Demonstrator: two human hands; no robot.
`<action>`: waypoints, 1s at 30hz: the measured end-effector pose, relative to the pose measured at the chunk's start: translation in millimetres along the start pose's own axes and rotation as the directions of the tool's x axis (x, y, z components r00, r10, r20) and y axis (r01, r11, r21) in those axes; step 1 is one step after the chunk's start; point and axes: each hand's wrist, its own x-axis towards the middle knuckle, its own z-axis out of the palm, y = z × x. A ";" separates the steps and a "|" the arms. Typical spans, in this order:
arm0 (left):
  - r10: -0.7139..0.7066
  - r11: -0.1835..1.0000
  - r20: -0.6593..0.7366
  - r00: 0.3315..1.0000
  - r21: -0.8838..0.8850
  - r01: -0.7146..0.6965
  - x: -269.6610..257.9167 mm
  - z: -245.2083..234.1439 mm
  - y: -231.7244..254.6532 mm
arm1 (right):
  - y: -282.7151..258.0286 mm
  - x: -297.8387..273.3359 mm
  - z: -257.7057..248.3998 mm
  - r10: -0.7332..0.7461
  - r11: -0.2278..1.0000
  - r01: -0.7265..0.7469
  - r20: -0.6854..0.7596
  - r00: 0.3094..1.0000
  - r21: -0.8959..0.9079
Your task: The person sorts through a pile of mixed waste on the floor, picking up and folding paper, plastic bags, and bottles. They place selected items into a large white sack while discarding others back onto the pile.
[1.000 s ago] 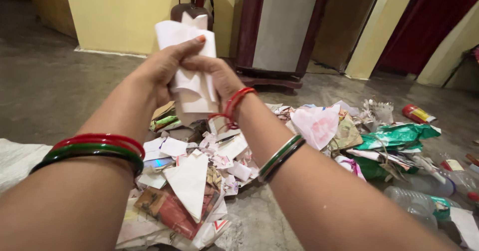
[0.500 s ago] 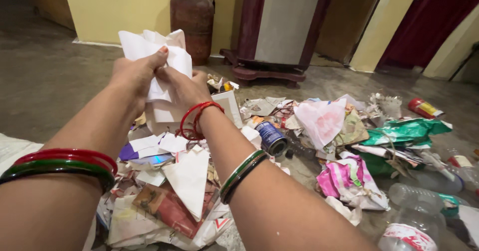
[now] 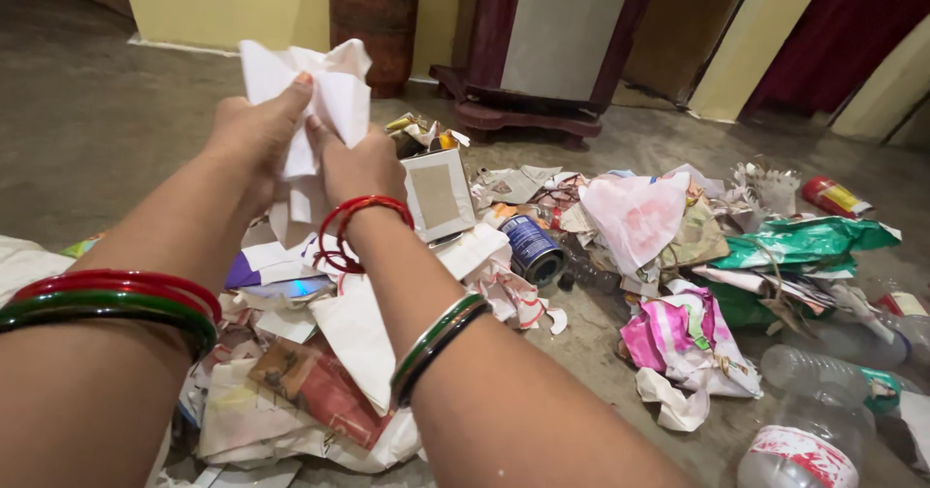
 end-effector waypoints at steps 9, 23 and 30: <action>0.358 0.465 -0.125 0.925 0.883 -0.061 48.5 9.8 -35.8 | 4.7 -10.6 12.2 0.110 0.989 -0.126 -0.182 0.977 -0.081; -0.112 0.959 0.187 0.976 0.279 0.057 -14.8 -1.5 3.0 | 32.1 14.3 25.4 0.035 0.911 -0.089 0.140 0.990 0.404; -0.028 0.988 0.095 0.995 0.151 0.013 -19.8 1.1 11.1 | 33.5 31.2 41.7 -0.081 0.798 0.031 0.056 0.995 0.602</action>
